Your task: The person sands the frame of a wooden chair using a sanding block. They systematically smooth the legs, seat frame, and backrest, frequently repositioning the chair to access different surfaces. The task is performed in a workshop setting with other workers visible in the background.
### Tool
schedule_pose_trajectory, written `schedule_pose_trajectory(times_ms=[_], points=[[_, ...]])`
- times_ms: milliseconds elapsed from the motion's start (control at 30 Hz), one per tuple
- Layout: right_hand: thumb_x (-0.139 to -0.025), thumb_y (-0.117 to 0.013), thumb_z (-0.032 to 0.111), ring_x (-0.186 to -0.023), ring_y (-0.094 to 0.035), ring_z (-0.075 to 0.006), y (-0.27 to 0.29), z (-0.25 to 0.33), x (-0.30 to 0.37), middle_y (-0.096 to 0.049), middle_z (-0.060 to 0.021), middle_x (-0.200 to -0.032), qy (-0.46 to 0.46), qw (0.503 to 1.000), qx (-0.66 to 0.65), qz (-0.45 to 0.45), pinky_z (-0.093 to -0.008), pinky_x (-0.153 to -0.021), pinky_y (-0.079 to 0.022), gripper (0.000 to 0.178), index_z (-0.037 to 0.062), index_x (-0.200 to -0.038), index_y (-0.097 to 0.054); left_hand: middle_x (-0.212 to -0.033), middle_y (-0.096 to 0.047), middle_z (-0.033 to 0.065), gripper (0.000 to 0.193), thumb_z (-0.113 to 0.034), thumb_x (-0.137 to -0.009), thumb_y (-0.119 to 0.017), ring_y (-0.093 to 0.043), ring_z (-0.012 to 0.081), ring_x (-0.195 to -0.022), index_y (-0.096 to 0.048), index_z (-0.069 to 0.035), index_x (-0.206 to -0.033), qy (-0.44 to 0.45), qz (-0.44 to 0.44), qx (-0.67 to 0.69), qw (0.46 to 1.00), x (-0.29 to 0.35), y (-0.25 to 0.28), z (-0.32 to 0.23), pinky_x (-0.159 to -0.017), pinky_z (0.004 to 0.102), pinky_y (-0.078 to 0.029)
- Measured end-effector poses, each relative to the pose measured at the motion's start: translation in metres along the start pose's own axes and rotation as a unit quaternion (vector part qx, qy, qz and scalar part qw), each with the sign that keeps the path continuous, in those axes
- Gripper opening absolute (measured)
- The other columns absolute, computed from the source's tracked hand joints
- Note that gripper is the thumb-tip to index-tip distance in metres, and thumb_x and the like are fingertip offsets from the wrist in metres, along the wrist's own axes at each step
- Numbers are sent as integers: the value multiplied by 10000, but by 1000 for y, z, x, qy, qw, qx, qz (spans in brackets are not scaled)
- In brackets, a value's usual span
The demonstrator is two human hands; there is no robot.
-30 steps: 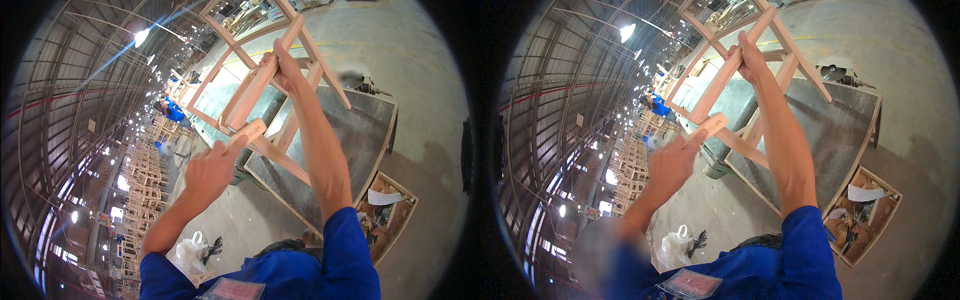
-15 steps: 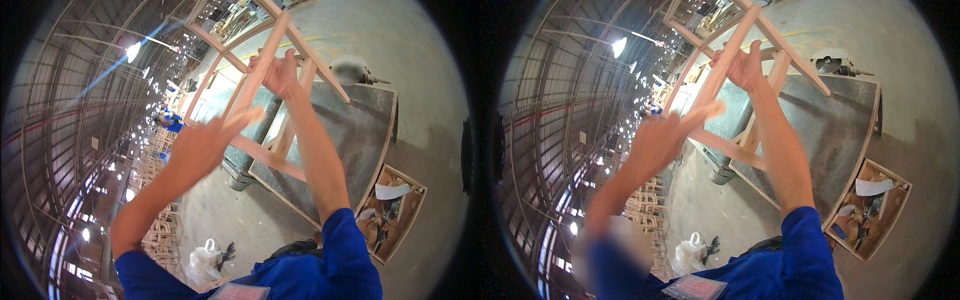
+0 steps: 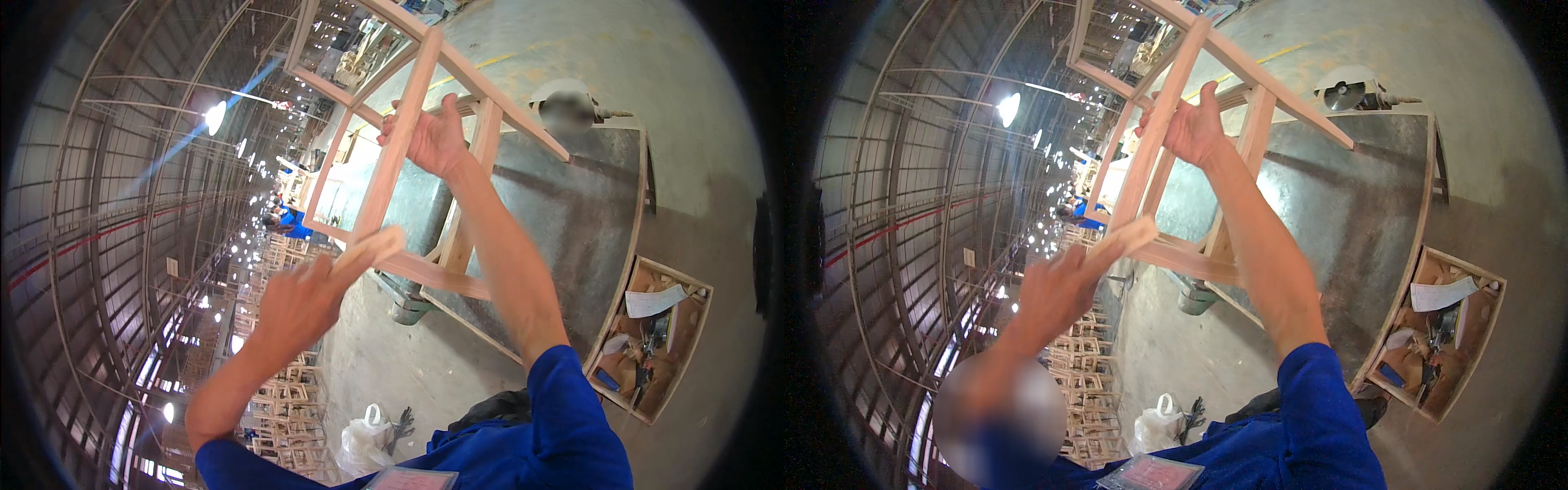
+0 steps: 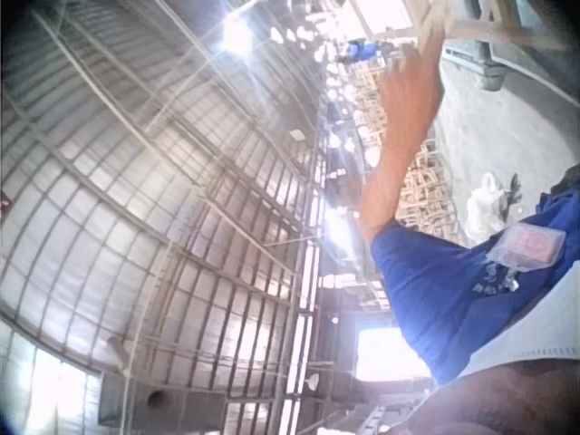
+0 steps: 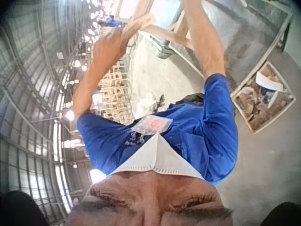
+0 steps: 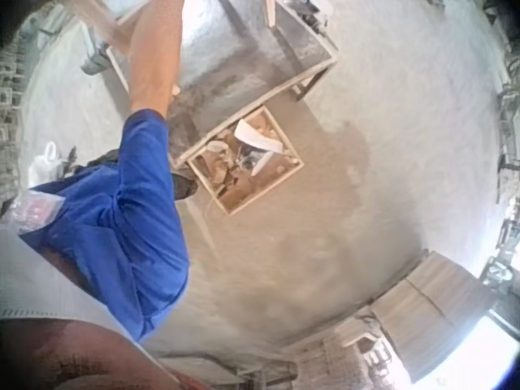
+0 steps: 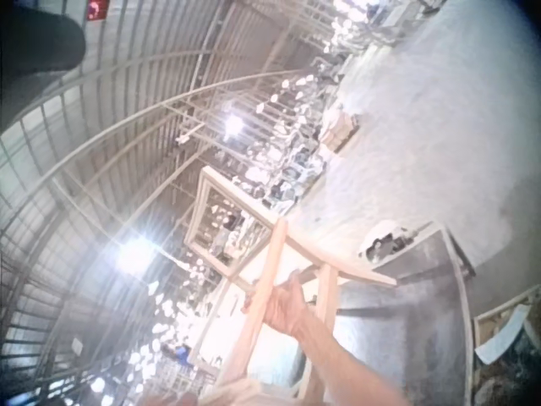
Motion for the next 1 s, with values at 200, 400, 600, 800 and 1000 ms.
schedule_pose_trajectory(times_ms=[200,400,600,800,1000], points=[[-842,-60,875,-1006,-596,-393,-4,-11,2,-584,-251,-1036,-22,998,-22,50,-560,-1001,-477,1105,-53,-1271,-478,-752,-569,68,536,-121,-867,-624,-626,229,-541,-552,-286,-1372,-19,-76,-35,996,-78,3,15,-431,369,-465],[-874,-69,847,-1014,-590,-395,-1,6,1,-584,-241,-1046,-4,998,-21,57,-562,-990,-482,1061,-47,-1277,-474,-732,-536,51,641,-95,-830,-653,-599,214,-516,-530,-311,-1421,-17,-33,-17,999,-34,-6,5,-410,358,-439],[-842,-77,880,-1031,-598,-404,-1,-8,1,-606,-243,-1036,-33,995,-56,69,-586,-1035,-444,1097,-46,-1232,-517,-713,-514,48,599,-129,-860,-649,-599,203,-514,-537,-328,-1414,-28,-38,-35,998,-46,1,11,-426,352,-458],[-828,-73,892,-1069,-587,-407,3,-7,7,-602,-245,-1081,-21,997,-52,48,-581,-1056,-438,1128,-54,-1264,-506,-886,-631,93,529,-182,-884,-636,-656,281,-601,-555,-334,-1384,1,16,-32,999,-89,-2,19,-515,435,-501],[-852,-69,869,-1069,-584,-401,3,-1,8,-594,-250,-1089,-22,995,-38,86,-574,-1067,-429,1111,-71,-1292,-467,-763,-537,24,646,-130,-835,-650,-613,196,-534,-511,-334,-1432,-46,32,-12,998,-17,-5,4,-426,364,-451]])
Point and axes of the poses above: each hand's wrist, its own x-axis away from the middle knuckle, its own y-axis out of the back of the hand, z = x × y, the point moved 7 cm from there along -x, towards the middle knuckle
